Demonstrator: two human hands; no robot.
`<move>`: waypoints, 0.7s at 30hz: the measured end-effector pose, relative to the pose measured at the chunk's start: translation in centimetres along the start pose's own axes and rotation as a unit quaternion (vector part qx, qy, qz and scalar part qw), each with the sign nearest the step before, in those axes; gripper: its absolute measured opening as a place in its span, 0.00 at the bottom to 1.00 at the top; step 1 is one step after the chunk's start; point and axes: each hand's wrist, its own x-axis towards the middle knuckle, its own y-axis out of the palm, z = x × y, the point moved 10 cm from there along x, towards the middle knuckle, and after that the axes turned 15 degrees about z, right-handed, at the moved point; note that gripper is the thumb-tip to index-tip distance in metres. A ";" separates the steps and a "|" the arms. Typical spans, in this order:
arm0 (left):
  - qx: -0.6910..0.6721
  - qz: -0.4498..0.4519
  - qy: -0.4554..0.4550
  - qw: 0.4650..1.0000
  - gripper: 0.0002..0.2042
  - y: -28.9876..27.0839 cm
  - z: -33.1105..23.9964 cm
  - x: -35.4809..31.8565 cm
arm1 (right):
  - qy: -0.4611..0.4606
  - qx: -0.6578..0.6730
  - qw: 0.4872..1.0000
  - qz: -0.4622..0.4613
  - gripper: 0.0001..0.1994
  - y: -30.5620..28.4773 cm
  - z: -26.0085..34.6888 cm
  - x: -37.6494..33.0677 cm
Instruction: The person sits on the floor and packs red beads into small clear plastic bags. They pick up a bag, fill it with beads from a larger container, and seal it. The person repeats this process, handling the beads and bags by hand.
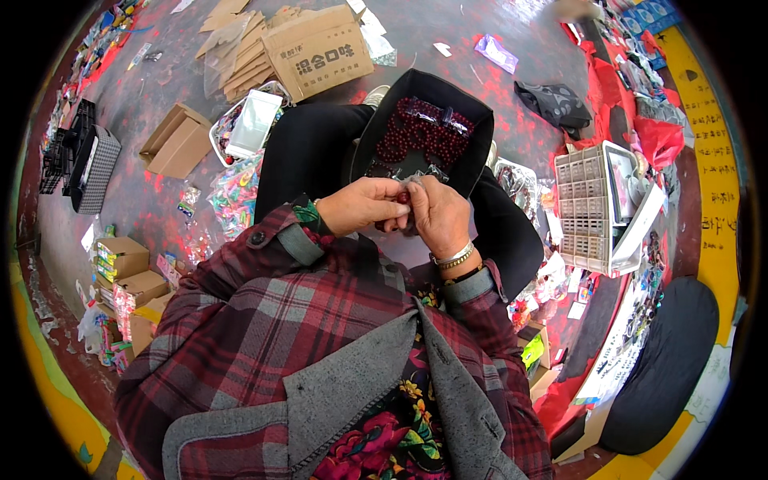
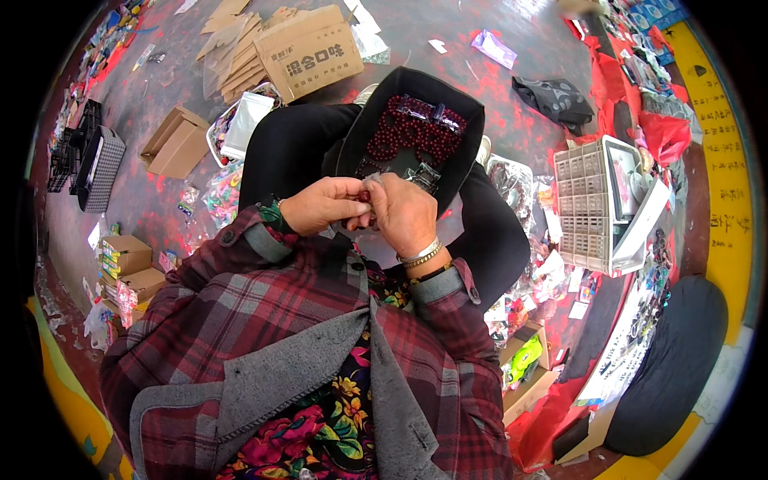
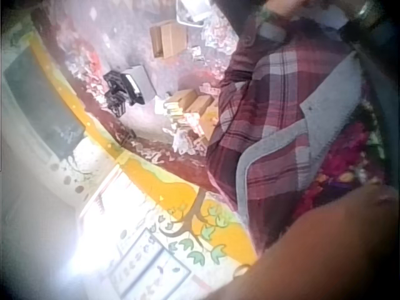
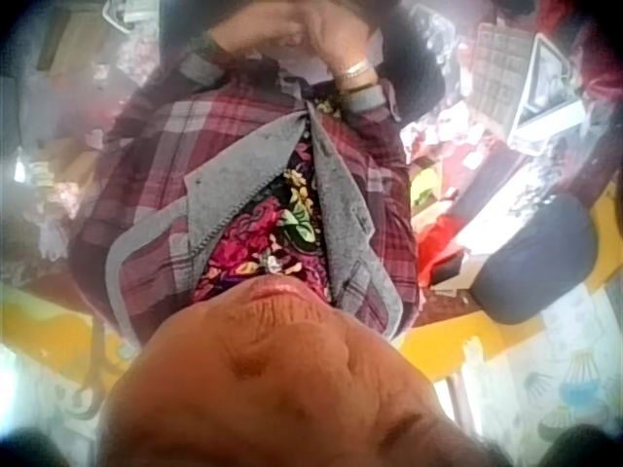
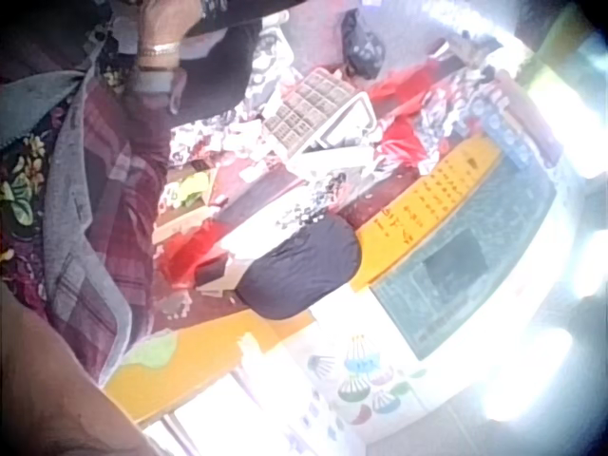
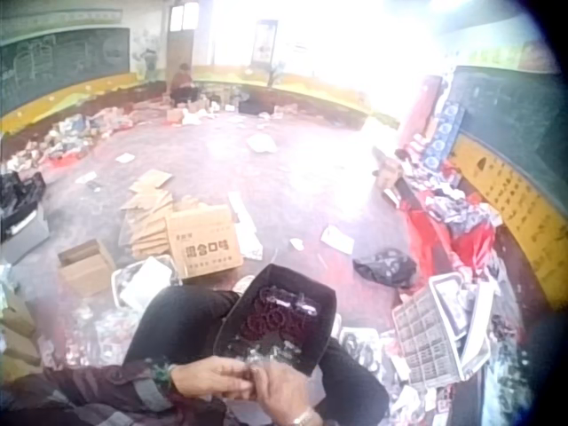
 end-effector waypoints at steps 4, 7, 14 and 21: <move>-0.009 -0.029 0.041 0.999 0.10 0.0 -1.1 -0.1 | 0.065 0.091 0.993 -0.042 0.12 0.0 -2.9 -0.5; -0.040 -0.040 0.055 0.997 0.10 -0.6 -0.8 -0.2 | 0.117 0.219 0.966 -0.068 0.16 0.3 -5.4 -1.0; -0.042 -0.048 0.075 0.995 0.11 -1.5 -2.0 -0.9 | 0.182 0.386 0.896 -0.123 0.20 -0.6 -10.7 -2.1; 0.005 -0.080 0.030 0.996 0.12 -1.9 -1.6 -0.7 | 0.066 0.373 0.925 0.042 0.21 -2.6 -3.2 0.1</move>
